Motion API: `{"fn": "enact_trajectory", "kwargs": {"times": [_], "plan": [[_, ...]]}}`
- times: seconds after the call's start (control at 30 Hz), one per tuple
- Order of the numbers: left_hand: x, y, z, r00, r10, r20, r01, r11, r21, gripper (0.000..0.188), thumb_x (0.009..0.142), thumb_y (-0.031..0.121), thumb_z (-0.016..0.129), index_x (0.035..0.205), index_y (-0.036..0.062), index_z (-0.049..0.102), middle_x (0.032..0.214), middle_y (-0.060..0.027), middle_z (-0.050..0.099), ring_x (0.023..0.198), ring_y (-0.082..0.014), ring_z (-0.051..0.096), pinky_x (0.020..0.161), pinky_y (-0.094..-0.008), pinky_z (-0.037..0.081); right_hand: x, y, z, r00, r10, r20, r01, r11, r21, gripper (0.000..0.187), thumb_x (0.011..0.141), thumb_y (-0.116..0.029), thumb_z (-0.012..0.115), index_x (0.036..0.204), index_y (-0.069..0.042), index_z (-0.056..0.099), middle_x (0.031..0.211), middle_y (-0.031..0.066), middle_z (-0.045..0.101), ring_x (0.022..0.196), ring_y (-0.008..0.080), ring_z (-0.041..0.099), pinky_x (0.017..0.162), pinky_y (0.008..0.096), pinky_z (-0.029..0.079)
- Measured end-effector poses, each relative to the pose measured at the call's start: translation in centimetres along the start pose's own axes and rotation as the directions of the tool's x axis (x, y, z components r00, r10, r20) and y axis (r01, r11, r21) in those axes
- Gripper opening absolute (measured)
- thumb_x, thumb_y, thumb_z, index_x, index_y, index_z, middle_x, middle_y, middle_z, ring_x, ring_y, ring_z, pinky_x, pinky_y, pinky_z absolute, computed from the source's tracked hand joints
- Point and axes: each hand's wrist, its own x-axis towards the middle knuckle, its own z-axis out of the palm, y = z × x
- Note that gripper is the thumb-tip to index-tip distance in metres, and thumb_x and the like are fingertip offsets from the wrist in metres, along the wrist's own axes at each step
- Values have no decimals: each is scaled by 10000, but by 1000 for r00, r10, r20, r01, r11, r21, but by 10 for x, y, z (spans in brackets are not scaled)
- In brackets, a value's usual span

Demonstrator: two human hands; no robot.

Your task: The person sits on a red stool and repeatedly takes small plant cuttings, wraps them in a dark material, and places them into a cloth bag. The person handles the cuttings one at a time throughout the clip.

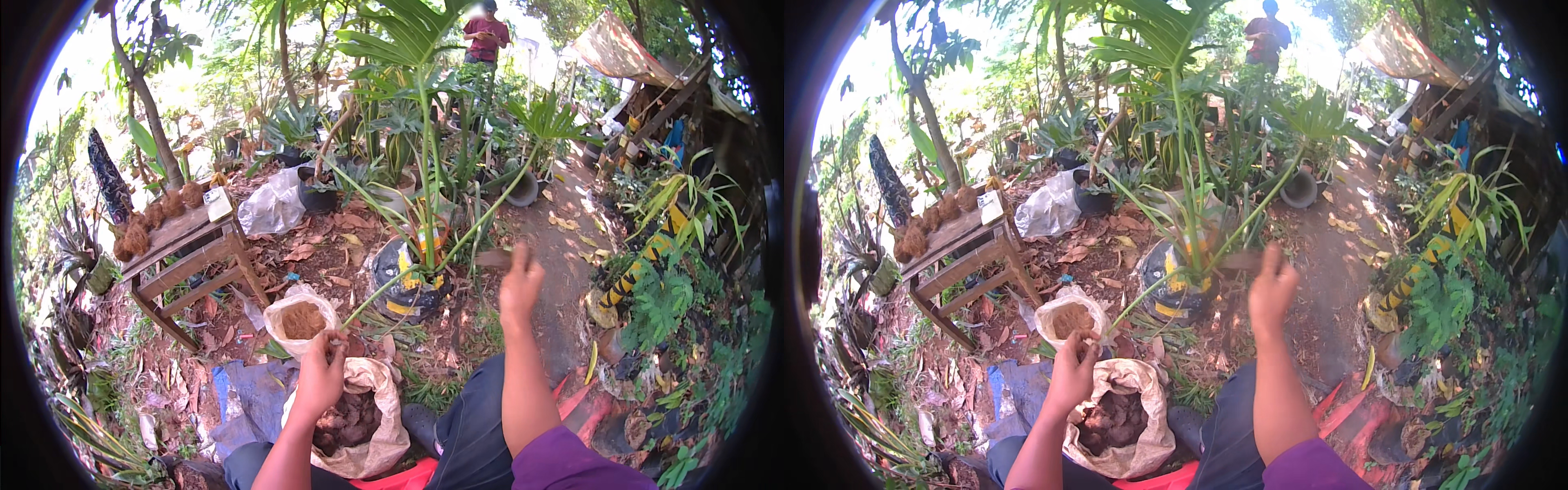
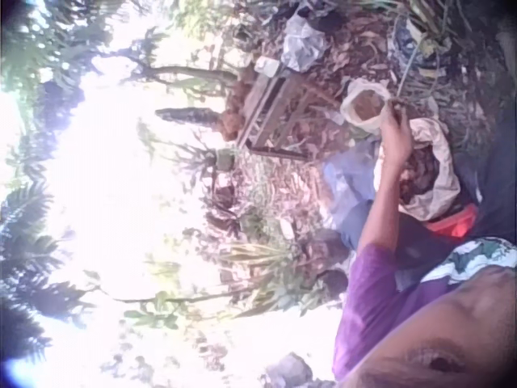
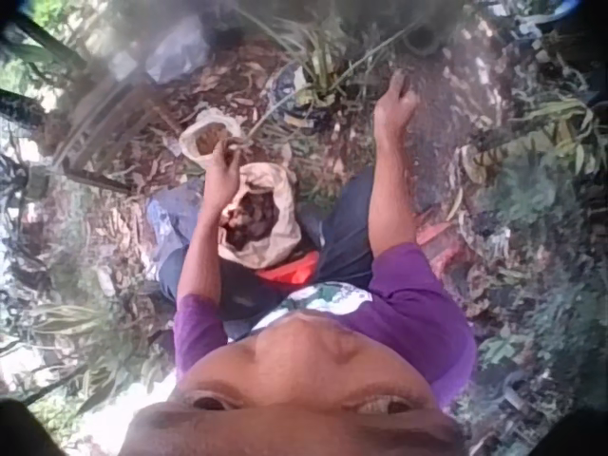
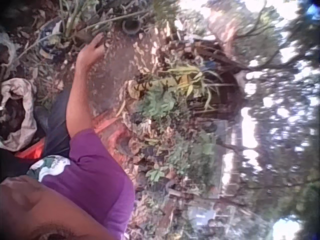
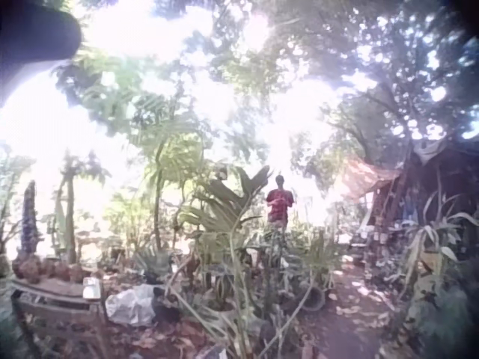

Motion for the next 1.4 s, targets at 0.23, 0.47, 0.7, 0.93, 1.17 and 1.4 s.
{"fn": "enact_trajectory", "kwargs": {"times": [0.23,0.47,0.7,0.93,1.17,1.4], "plan": [[28,15,20,960,-218,177,272,880,-390,83,1073,62,608,1110,35,678,826,2,663,675,-53,566,583,-224,419,-50,-18,57,787,28,616,-16,1000,-25,412,1064,-353,643,1087,45,750,924,149,781,842,197,710,813,368,551],[44,46,12,975,-161,-155,29,778,-627,303,1162,263,466,911,99,516,714,61,395,585,-50,317,528,-257,280,-87,-23,94,500,111,859,-341,937,78,367,999,-291,745,1112,58,727,943,180,784,847,205,727,819,401,559],[36,84,-10,982,-50,-183,51,999,2,342,1129,412,520,989,122,636,748,92,424,655,-29,374,569,-242,324,-94,-34,92,506,-120,854,-110,973,201,290,1014,-193,729,1166,53,711,1002,70,767,843,94,667,775,303,563],[24,107,3,961,-29,275,-15,987,159,394,1131,351,536,1116,2,719,762,69,553,675,-37,436,597,-260,363,-83,-33,77,561,-201,803,5,971,240,351,958,-225,766,1103,91,719,880,196,775,801,230,752,785,396,568],[14,95,-3,838,-289,463,426,877,-221,513,1134,518,413,1099,66,653,873,6,567,785,-133,481,714,-325,388,-84,-46,71,422,-172,890,-287,906,312,274,987,-222,755,1062,41,732,866,92,747,811,150,693,750,364,537],[32,39,-31,769,42,638,561,436,-704,214,1052,311,624,1109,105,616,915,-32,594,919,-207,578,873,-381,463,-100,-50,106,352,-244,904,-302,884,357,282,1020,-247,732,1091,25,740,882,47,746,803,89,630,752,312,534]]}}
